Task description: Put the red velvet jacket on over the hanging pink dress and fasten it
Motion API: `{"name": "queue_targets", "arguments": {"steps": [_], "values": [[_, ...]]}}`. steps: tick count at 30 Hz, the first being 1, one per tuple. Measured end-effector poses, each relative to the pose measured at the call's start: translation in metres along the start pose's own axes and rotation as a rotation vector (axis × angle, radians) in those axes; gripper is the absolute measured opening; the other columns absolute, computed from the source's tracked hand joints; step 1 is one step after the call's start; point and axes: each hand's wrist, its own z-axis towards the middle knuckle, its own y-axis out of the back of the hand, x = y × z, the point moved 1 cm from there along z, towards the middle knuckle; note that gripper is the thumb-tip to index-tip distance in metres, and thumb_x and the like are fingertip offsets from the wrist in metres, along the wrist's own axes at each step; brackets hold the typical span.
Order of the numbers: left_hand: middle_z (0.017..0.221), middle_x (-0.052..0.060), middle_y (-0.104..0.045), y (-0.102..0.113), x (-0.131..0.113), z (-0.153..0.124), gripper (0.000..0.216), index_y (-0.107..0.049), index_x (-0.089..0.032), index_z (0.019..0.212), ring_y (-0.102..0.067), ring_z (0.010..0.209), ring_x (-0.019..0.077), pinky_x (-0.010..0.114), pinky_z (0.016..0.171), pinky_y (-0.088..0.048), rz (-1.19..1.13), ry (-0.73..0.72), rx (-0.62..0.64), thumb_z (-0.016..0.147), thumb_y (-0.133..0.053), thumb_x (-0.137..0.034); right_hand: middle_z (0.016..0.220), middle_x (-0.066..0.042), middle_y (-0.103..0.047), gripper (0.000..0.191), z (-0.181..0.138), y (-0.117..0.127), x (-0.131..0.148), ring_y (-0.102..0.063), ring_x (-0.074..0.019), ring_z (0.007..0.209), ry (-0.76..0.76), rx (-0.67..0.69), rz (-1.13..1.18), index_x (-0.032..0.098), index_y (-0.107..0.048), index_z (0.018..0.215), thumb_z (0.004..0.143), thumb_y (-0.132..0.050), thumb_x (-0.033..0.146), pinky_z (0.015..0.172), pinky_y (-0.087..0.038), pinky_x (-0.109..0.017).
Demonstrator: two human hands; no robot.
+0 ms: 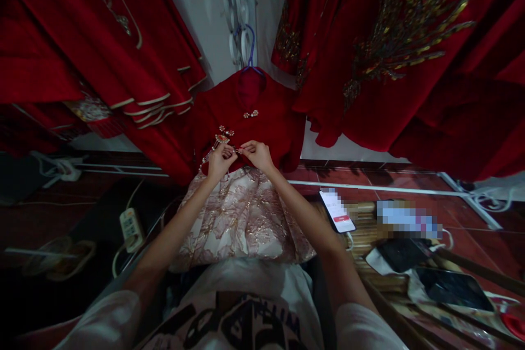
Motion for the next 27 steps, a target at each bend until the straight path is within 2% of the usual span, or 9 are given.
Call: {"name": "queue_targets", "arguments": {"steps": [8,15,21,27], "values": [[0.073,0.003,-0.067,-0.007,0.008,0.003,0.019,-0.065,-0.014,0.083,-0.062,0.066,0.0114,0.025,0.067,-0.052,-0.381,0.238,0.012,0.065,-0.069,-0.021,0.077,-0.003,-0.07,0.014,0.003,-0.013,-0.001,-0.065,-0.011,0.067,0.014,-0.044,-0.084,0.016,-0.068,0.086,0.074,-0.068,0.024,0.066,-0.052,-0.022],[0.071,0.004,-0.07,-0.005,0.017,0.01,0.018,-0.067,-0.014,0.076,-0.064,0.067,0.0132,0.03,0.073,-0.054,-0.466,0.316,0.044,0.06,-0.071,-0.018,0.078,-0.002,-0.07,0.013,0.002,-0.016,-0.004,-0.065,-0.0112,0.068,0.06,-0.051,-0.119,0.017,-0.068,0.087,0.076,-0.065,0.024,0.067,-0.052,-0.022],[0.071,0.006,-0.071,0.001,0.017,0.014,0.014,-0.069,-0.013,0.074,-0.066,0.067,0.0151,0.033,0.074,-0.054,-0.398,0.288,0.11,0.061,-0.07,-0.019,0.082,-0.002,-0.071,0.012,-0.002,-0.02,0.0,-0.065,-0.012,0.069,0.069,-0.076,-0.17,0.018,-0.067,0.088,0.079,-0.062,0.023,0.069,-0.053,-0.024],[0.074,0.004,-0.069,0.004,0.022,0.013,0.012,-0.068,-0.016,0.077,-0.064,0.068,0.0143,0.03,0.071,-0.053,-0.294,0.188,0.222,0.067,-0.067,-0.021,0.083,-0.002,-0.07,0.012,-0.001,-0.024,-0.006,-0.065,-0.0124,0.07,0.072,-0.096,-0.161,0.018,-0.067,0.087,0.079,-0.06,0.024,0.071,-0.052,-0.025]]}}
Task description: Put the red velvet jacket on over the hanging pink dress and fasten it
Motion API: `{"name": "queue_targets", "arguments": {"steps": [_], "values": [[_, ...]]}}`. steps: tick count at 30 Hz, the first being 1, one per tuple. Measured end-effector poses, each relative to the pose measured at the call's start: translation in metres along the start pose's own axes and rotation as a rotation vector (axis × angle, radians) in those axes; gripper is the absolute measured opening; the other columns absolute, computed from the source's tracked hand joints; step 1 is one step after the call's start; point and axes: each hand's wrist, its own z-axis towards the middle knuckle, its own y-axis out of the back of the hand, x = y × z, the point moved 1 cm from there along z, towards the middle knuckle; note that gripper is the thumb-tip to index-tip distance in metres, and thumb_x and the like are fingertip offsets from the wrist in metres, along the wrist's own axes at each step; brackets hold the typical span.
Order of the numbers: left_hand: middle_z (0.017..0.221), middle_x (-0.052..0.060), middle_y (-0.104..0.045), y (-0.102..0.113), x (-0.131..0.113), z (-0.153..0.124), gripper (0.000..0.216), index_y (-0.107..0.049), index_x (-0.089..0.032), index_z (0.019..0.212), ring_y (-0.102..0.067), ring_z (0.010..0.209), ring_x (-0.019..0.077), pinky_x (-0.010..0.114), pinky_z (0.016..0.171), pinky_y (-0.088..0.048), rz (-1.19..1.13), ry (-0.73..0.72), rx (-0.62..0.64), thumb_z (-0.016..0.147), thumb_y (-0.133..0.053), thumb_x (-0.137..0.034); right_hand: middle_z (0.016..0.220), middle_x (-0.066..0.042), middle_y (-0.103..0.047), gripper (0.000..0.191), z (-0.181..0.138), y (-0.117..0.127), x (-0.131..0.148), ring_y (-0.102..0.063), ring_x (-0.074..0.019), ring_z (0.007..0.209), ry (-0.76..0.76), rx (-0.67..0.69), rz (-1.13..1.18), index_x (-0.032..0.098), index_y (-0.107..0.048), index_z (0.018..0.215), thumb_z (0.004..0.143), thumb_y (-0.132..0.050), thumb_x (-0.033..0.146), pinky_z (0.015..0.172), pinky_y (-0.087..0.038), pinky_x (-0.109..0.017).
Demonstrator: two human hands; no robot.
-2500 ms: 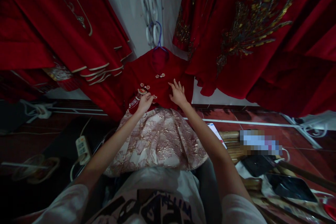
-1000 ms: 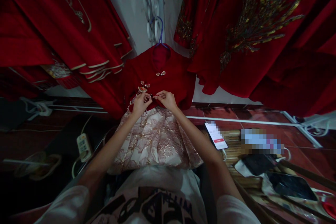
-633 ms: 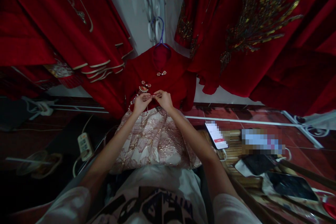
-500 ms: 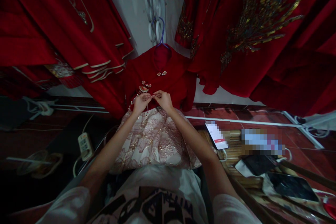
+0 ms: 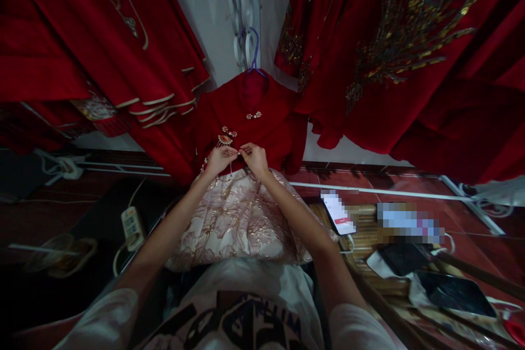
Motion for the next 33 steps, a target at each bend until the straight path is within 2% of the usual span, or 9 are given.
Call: {"name": "queue_targets", "arguments": {"steps": [2,4,7,9,11,15,18,22,33], "values": [[0.075,0.003,-0.067,0.0,0.0,-0.002,0.014,-0.066,-0.016,0.082,-0.062,0.067,0.0133,0.029,0.068,-0.052,0.045,-0.005,0.009,0.069,-0.065,-0.02,0.081,-0.002,-0.069,0.012,0.001,0.002,-0.002,-0.063,-0.0122,0.069,0.007,0.027,-0.014,0.018,-0.065,0.088,0.078,-0.059,0.022,0.069,-0.051,-0.024],[0.078,0.002,-0.064,0.002,-0.004,-0.006,0.021,-0.064,-0.017,0.09,-0.058,0.066,0.0131,0.029,0.066,-0.05,0.167,-0.042,-0.067,0.069,-0.063,-0.018,0.08,-0.001,-0.067,0.014,0.002,0.007,-0.002,-0.061,-0.0117,0.066,0.021,0.015,-0.053,0.018,-0.064,0.087,0.075,-0.057,0.017,0.067,-0.049,-0.024],[0.086,0.003,-0.058,0.003,-0.014,-0.014,0.027,-0.062,-0.02,0.095,-0.055,0.076,0.0158,0.031,0.074,-0.048,0.39,-0.154,-0.233,0.069,-0.063,-0.015,0.081,-0.001,-0.063,0.016,0.001,0.018,0.003,-0.056,-0.0115,0.066,0.048,-0.118,-0.108,0.018,-0.059,0.083,0.072,-0.05,0.011,0.068,-0.047,-0.024],[0.091,0.004,-0.055,0.002,-0.021,-0.019,0.024,-0.061,-0.021,0.093,-0.054,0.086,0.0187,0.034,0.082,-0.046,0.497,-0.207,-0.269,0.07,-0.064,-0.017,0.081,-0.001,-0.06,0.015,-0.001,0.025,0.008,-0.054,-0.0117,0.067,0.065,-0.195,-0.126,0.018,-0.056,0.08,0.072,-0.046,0.01,0.069,-0.045,-0.025],[0.094,0.005,-0.053,0.001,-0.026,-0.022,0.022,-0.061,-0.022,0.093,-0.051,0.093,0.0217,0.037,0.087,-0.043,0.581,-0.235,-0.25,0.072,-0.065,-0.021,0.081,-0.001,-0.059,0.015,-0.005,0.027,0.012,-0.053,-0.0116,0.067,0.073,-0.202,-0.127,0.019,-0.055,0.079,0.072,-0.045,0.01,0.07,-0.045,-0.025],[0.1,0.009,-0.052,-0.002,-0.031,-0.023,0.021,-0.062,-0.023,0.096,-0.048,0.098,0.0264,0.04,0.088,-0.041,0.697,-0.27,-0.177,0.076,-0.065,-0.028,0.086,-0.002,-0.061,0.012,-0.011,0.022,0.014,-0.055,-0.0128,0.072,0.065,-0.08,-0.121,0.019,-0.056,0.085,0.074,-0.053,0.017,0.071,-0.046,-0.025],[0.101,0.009,-0.052,-0.003,-0.032,-0.022,0.018,-0.062,-0.023,0.096,-0.047,0.1,0.0278,0.041,0.089,-0.039,0.721,-0.287,-0.141,0.079,-0.062,-0.027,0.09,-0.004,-0.062,0.021,-0.013,0.015,0.008,-0.058,-0.0144,0.079,0.032,-0.008,-0.108,0.018,-0.058,0.096,0.075,-0.058,0.023,0.075,-0.049,-0.027],[0.1,0.01,-0.054,-0.004,-0.029,-0.021,0.013,-0.063,-0.022,0.092,-0.047,0.101,0.0291,0.042,0.089,-0.038,0.702,-0.277,-0.112,0.08,-0.061,-0.027,0.087,-0.004,-0.063,0.026,-0.013,0.005,-0.005,-0.06,-0.0133,0.077,-0.044,0.042,-0.079,0.017,-0.059,0.101,0.075,-0.059,0.022,0.075,-0.051,-0.027],[0.087,0.006,-0.063,-0.004,-0.021,-0.016,0.01,-0.061,-0.019,0.083,-0.055,0.086,0.021,0.035,0.082,-0.04,0.561,-0.252,-0.089,0.082,-0.06,-0.029,0.079,-0.003,-0.066,0.015,-0.011,0.0,-0.012,-0.061,-0.0105,0.069,-0.108,0.031,0.048,0.015,-0.062,0.092,0.077,-0.061,0.019,0.071,-0.051,-0.023]]}}
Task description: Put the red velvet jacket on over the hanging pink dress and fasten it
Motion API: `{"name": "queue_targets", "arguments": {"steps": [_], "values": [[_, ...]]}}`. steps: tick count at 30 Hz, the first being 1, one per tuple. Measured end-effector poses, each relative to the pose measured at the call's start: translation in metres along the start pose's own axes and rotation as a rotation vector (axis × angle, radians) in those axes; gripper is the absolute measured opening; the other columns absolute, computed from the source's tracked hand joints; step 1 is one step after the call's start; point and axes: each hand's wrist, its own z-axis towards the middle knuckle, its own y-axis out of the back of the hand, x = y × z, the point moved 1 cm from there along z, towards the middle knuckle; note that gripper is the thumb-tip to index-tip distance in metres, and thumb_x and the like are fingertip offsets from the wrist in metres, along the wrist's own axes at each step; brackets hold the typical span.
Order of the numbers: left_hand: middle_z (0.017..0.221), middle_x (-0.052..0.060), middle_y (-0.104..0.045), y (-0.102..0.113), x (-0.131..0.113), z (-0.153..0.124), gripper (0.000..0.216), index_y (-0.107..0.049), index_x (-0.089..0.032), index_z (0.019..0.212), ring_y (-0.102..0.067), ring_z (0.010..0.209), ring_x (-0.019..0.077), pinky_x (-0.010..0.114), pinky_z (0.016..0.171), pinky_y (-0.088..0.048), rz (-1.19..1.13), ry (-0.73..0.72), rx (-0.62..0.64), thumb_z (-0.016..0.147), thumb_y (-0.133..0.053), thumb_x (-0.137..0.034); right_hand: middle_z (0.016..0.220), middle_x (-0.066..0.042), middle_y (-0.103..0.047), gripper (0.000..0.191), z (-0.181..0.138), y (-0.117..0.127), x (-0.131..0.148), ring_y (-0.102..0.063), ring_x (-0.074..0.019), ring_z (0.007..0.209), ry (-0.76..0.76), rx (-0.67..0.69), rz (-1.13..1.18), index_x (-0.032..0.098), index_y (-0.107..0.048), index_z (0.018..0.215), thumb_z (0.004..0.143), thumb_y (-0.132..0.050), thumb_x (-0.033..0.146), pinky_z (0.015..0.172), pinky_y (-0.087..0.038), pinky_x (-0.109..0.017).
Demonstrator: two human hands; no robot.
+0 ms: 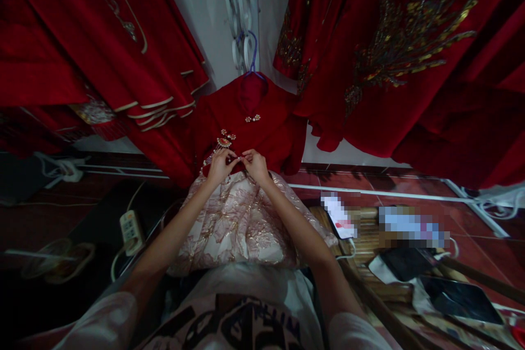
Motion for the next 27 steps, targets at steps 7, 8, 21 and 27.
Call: {"name": "queue_targets", "arguments": {"steps": [7,8,21,27], "values": [[0.079,0.004,-0.066,-0.006,-0.002,-0.001,0.012,-0.063,-0.02,0.08,-0.06,0.073,0.016,0.03,0.074,-0.045,-0.291,0.089,-0.023,0.081,-0.06,-0.032,0.08,-0.003,-0.069,0.016,0.0,0.002,0.002,-0.064,-0.0106,0.07,-0.073,-0.003,0.092,0.015,-0.065,0.089,0.075,-0.065,0.022,0.071,-0.053,-0.023],[0.078,0.003,-0.066,-0.007,0.0,0.001,0.014,-0.063,-0.02,0.082,-0.06,0.071,0.0151,0.028,0.072,-0.046,-0.361,0.136,-0.045,0.079,-0.062,-0.034,0.08,-0.004,-0.07,0.016,0.0,0.005,0.004,-0.064,-0.0107,0.07,-0.098,0.011,0.123,0.015,-0.065,0.089,0.074,-0.065,0.021,0.072,-0.053,-0.024],[0.095,0.009,-0.071,-0.005,0.012,0.045,0.036,-0.068,-0.014,0.09,-0.065,0.077,0.0122,0.03,0.08,-0.053,-1.054,0.575,-0.235,0.068,-0.072,-0.043,0.089,-0.008,-0.073,0.023,-0.011,0.042,0.029,-0.068,-0.013,0.075,-0.291,0.247,0.407,0.014,-0.07,0.091,0.069,-0.071,0.021,0.068,-0.053,-0.024],[0.101,0.01,-0.071,-0.006,0.007,0.048,0.034,-0.069,-0.014,0.088,-0.066,0.086,0.0147,0.031,0.083,-0.053,-1.048,0.603,-0.216,0.067,-0.072,-0.04,0.09,-0.008,-0.073,0.024,-0.012,0.04,0.027,-0.069,-0.0151,0.081,-0.28,0.255,0.415,0.015,-0.07,0.092,0.07,-0.07,0.022,0.068,-0.054,-0.026]]}}
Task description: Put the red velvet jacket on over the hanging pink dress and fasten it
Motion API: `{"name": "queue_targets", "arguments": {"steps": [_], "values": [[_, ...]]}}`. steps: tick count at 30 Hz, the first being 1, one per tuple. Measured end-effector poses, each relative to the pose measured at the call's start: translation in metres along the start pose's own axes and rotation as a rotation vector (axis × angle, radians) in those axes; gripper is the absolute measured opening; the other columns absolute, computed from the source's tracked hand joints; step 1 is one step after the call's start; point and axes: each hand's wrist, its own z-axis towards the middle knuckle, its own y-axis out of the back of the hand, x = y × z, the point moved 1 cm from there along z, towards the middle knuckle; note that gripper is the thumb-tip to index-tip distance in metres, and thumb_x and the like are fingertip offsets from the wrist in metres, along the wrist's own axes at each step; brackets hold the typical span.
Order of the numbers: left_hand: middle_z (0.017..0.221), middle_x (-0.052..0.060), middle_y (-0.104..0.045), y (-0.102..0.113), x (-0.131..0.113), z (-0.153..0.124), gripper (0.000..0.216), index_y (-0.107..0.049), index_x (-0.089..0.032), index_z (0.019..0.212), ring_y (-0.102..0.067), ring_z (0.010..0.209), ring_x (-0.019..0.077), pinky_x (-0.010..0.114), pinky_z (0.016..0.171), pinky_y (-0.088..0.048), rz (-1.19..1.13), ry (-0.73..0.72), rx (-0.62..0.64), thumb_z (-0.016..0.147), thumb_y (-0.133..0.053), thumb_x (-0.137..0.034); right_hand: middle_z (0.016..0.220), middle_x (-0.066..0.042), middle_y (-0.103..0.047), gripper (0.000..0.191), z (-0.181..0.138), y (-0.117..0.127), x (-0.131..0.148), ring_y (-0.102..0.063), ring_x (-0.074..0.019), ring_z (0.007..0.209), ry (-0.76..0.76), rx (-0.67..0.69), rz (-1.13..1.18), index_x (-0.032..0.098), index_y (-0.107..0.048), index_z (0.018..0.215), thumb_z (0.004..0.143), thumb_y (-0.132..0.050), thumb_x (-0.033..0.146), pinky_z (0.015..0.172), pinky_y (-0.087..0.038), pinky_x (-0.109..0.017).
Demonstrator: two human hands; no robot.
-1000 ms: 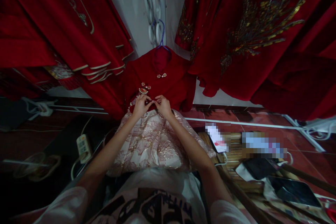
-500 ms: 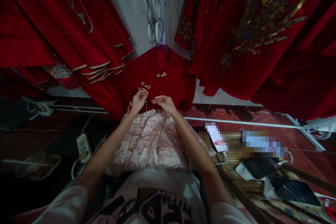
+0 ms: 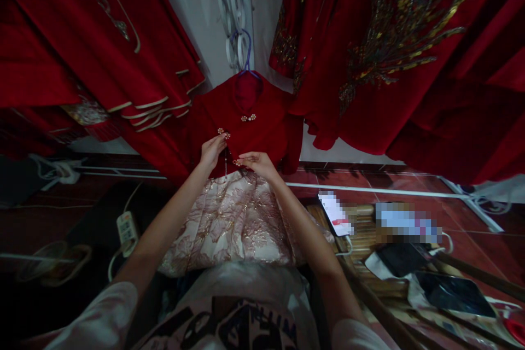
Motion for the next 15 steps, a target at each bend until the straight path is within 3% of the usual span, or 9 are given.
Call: {"name": "queue_targets", "arguments": {"steps": [5,8,11,15], "values": [[0.087,0.008,-0.071,-0.005,0.004,0.006,0.028,-0.069,-0.013,0.079,-0.066,0.077,0.0146,0.031,0.077,-0.052,0.042,-0.019,-0.093,0.068,-0.07,-0.039,0.088,-0.007,-0.073,0.02,0.0,0.0,0.0,-0.069,-0.0142,0.078,-0.001,0.003,-0.006,0.015,-0.07,0.09,0.07,-0.07,0.02,0.069,-0.054,-0.026],[0.08,0.006,-0.07,-0.015,0.0,0.009,0.029,-0.069,-0.014,0.074,-0.064,0.072,0.0152,0.03,0.071,-0.051,0.167,-0.037,-0.015,0.073,-0.065,-0.043,0.089,-0.007,-0.073,0.022,-0.004,0.006,0.004,-0.069,-0.0144,0.078,0.013,0.029,-0.004,0.016,-0.071,0.091,0.07,-0.07,0.022,0.069,-0.054,-0.026],[0.079,0.005,-0.067,-0.031,-0.016,0.015,0.026,-0.07,-0.015,0.082,-0.062,0.073,0.0154,0.028,0.073,-0.049,0.374,-0.226,0.098,0.076,-0.063,-0.039,0.088,-0.007,-0.073,0.024,-0.011,0.016,0.012,-0.068,-0.0151,0.076,-0.004,0.1,-0.036,0.016,-0.071,0.091,0.069,-0.071,0.023,0.068,-0.054,-0.026],[0.098,0.007,-0.059,-0.051,-0.046,0.023,0.024,-0.066,-0.021,0.101,-0.057,0.087,0.0179,0.031,0.082,-0.047,0.665,-0.58,0.23,0.077,-0.064,-0.024,0.086,-0.006,-0.073,0.023,-0.022,0.027,0.023,-0.068,-0.0142,0.074,-0.022,0.14,-0.072,0.016,-0.072,0.089,0.067,-0.071,0.023,0.068,-0.054,-0.026]]}}
